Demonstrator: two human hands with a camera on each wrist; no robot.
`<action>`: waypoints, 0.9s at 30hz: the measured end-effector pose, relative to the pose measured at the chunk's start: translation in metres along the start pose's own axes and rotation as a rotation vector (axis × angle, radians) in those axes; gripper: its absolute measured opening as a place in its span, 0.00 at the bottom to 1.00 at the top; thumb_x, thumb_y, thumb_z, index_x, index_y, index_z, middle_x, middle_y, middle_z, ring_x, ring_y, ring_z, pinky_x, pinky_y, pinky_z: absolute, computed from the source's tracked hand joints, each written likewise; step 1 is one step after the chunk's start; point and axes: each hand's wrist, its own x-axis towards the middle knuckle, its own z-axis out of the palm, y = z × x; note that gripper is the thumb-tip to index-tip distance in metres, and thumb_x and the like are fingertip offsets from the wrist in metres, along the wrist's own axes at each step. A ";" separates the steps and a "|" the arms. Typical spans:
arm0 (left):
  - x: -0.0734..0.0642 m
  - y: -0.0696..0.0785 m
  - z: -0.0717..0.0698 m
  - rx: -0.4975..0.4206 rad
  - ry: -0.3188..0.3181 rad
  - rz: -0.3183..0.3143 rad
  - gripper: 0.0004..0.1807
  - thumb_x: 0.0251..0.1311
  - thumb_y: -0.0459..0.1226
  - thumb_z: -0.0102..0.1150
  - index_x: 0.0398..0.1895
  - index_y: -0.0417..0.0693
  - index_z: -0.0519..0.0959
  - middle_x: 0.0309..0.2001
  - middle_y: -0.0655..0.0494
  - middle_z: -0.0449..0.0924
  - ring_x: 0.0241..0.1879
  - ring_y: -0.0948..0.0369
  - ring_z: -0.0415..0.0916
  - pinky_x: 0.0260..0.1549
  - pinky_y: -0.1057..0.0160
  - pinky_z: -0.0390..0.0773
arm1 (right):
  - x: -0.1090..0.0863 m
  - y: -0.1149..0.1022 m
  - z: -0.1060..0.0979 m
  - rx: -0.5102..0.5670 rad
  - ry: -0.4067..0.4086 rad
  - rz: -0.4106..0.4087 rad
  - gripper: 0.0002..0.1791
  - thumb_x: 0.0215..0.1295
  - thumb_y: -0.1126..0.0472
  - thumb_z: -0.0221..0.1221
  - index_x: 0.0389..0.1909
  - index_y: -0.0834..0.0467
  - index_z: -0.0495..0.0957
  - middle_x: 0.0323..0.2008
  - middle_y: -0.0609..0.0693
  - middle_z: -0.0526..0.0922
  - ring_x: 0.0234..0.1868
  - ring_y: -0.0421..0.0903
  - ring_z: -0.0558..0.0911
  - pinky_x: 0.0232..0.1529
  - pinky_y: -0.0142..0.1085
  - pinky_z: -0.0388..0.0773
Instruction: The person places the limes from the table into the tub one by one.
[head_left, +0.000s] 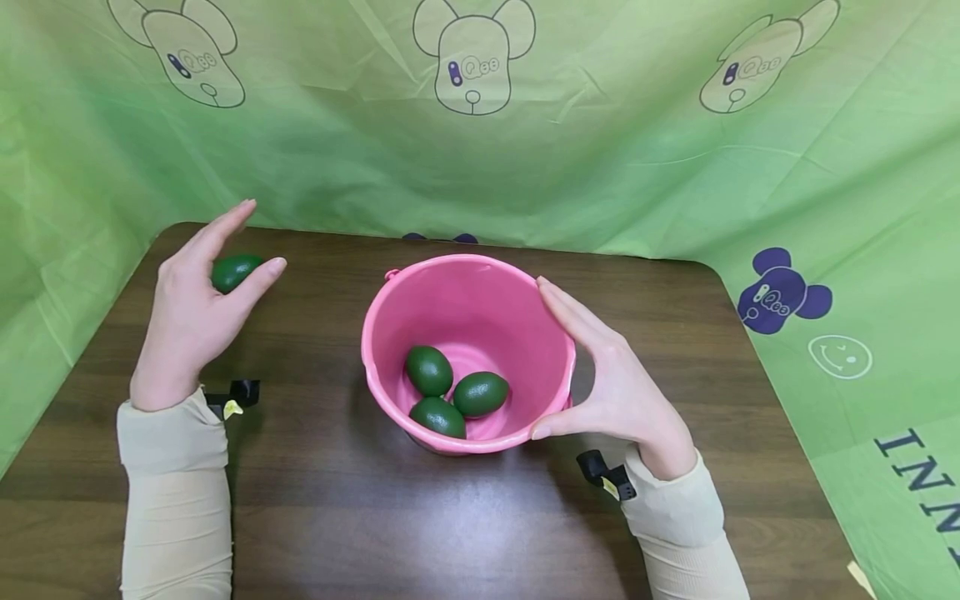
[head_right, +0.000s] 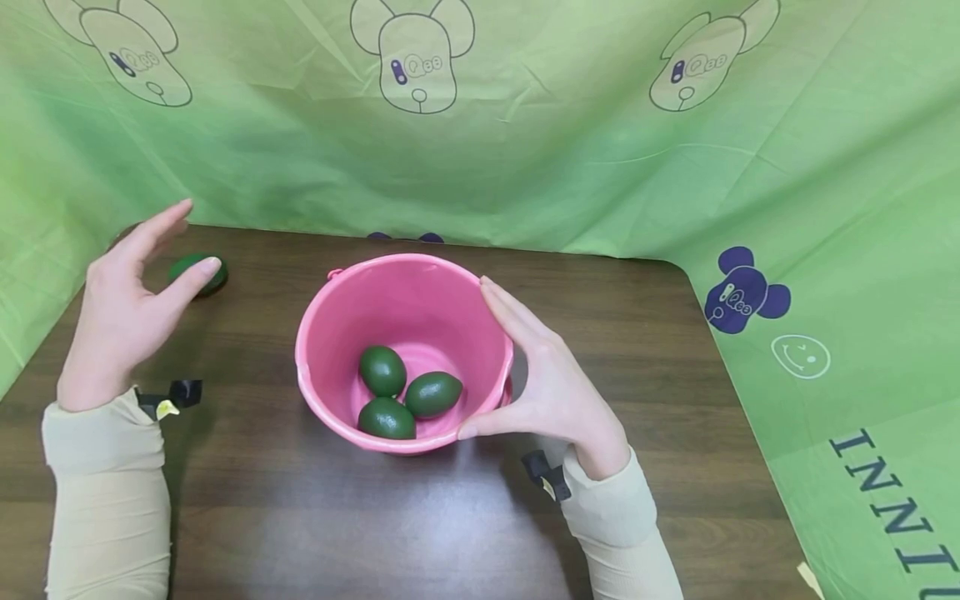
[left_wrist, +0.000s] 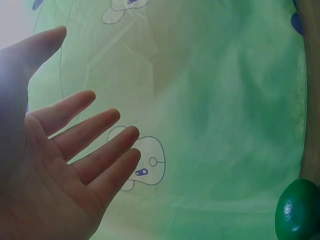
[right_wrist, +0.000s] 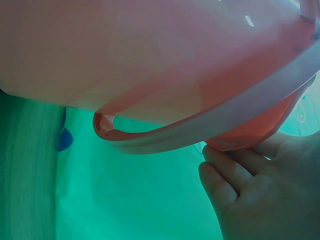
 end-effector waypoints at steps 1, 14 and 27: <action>0.000 0.000 0.000 -0.001 0.002 -0.002 0.35 0.62 0.40 0.72 0.72 0.65 0.73 0.68 0.68 0.72 0.65 0.57 0.71 0.64 0.68 0.63 | 0.000 0.000 0.000 0.002 0.000 0.002 0.80 0.19 0.48 0.89 0.81 0.52 0.55 0.78 0.49 0.58 0.77 0.50 0.56 0.74 0.47 0.56; 0.002 -0.005 0.000 0.013 -0.018 -0.042 0.34 0.64 0.42 0.70 0.73 0.65 0.71 0.69 0.67 0.71 0.67 0.58 0.69 0.66 0.66 0.62 | 0.000 -0.001 -0.001 0.005 0.005 -0.009 0.79 0.20 0.46 0.89 0.81 0.53 0.56 0.78 0.49 0.58 0.77 0.51 0.57 0.74 0.46 0.56; 0.004 -0.017 -0.001 0.018 -0.055 -0.110 0.34 0.66 0.48 0.67 0.75 0.68 0.69 0.70 0.63 0.71 0.68 0.57 0.68 0.67 0.61 0.62 | 0.000 0.000 0.000 0.012 0.005 -0.017 0.79 0.21 0.42 0.88 0.80 0.53 0.56 0.78 0.48 0.58 0.77 0.51 0.57 0.74 0.47 0.56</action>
